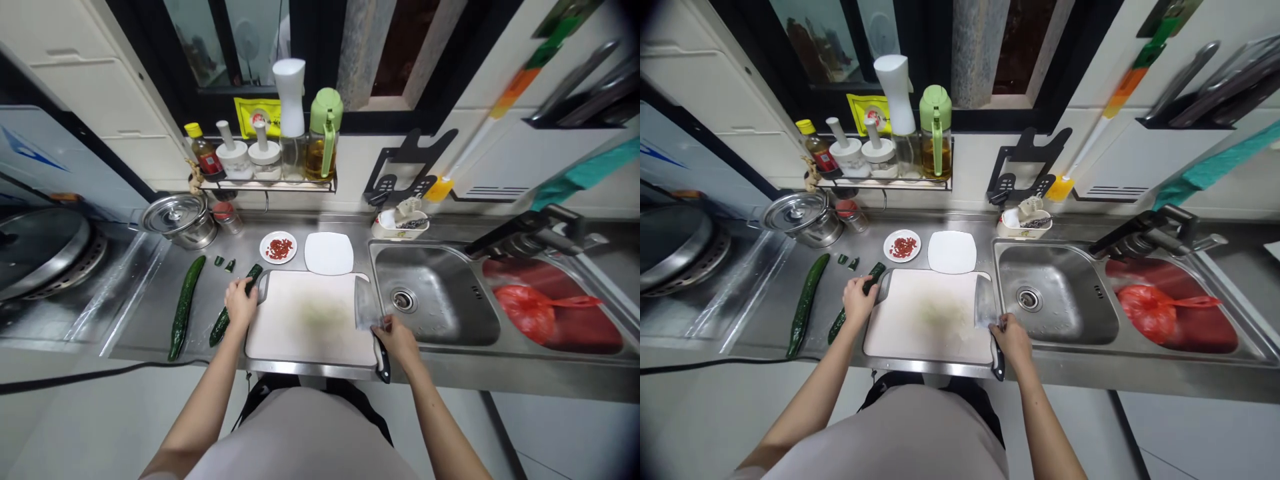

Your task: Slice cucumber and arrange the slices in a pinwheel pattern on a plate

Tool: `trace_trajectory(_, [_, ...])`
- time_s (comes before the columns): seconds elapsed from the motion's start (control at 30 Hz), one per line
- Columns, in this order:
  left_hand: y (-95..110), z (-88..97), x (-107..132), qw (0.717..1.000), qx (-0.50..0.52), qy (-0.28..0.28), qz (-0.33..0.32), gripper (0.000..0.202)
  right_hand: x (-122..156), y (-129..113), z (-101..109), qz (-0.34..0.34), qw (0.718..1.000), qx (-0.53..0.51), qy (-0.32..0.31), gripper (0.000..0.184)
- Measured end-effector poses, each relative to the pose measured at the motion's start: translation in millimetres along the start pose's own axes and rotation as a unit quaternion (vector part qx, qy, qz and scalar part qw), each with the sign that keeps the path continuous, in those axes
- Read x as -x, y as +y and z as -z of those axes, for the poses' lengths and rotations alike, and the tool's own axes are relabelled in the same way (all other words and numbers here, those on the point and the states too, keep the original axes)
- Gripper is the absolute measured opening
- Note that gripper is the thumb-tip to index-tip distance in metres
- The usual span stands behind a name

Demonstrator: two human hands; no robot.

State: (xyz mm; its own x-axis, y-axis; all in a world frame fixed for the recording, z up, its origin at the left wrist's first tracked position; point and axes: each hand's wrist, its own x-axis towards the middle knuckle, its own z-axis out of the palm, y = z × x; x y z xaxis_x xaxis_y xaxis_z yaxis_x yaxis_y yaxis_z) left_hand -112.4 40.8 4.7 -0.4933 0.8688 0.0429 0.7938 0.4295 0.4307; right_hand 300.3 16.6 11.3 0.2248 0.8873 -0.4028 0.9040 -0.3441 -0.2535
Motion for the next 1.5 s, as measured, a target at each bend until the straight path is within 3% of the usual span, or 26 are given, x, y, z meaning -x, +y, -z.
trace_trajectory(0.2, [0, -4.3, -17, 0.992, -0.095, -0.062, 0.054, 0.052, -1, -3, -9, -0.020, 0.999, 0.009, -0.024, 0.035])
trace_trajectory(0.4, [-12, -9.7, -18, 0.985, -0.128, -0.101, 0.062, 0.049, 0, -8, -4, -0.031, 0.999, 0.021, -0.033, 0.044])
trace_trajectory(0.67, [-28, 6.1, -23, 0.987, -0.094, -0.132, 0.006, 0.046, -9, -2, -12, -0.043, 0.998, -0.013, -0.035, 0.037])
trace_trajectory(0.83, [-29, 20.1, -15, 0.981, 0.007, -0.171, -0.095, 0.046, -10, 4, -17, -0.028, 0.997, -0.066, -0.017, 0.036])
trace_trajectory(1.03, [-12, 15.2, 7, 0.932, 0.080, -0.269, -0.228, 0.048, 0, 0, -12, -0.024, 0.994, -0.107, -0.010, 0.034])
trace_trajectory(1.2, [11, 3.1, 32, 0.912, 0.020, -0.329, -0.244, 0.046, 6, -6, -9, 0.014, 0.993, -0.114, 0.002, 0.017])
trace_trajectory(1.3, [20, 0.0, 43, 0.914, -0.040, -0.324, -0.243, 0.045, 9, -10, -7, 0.027, 0.994, -0.103, 0.006, 0.014])
trace_trajectory(1.5, [27, 0.7, 52, 0.921, -0.092, -0.284, -0.251, 0.042, 15, -23, -2, 0.029, 0.999, -0.030, -0.020, 0.031])
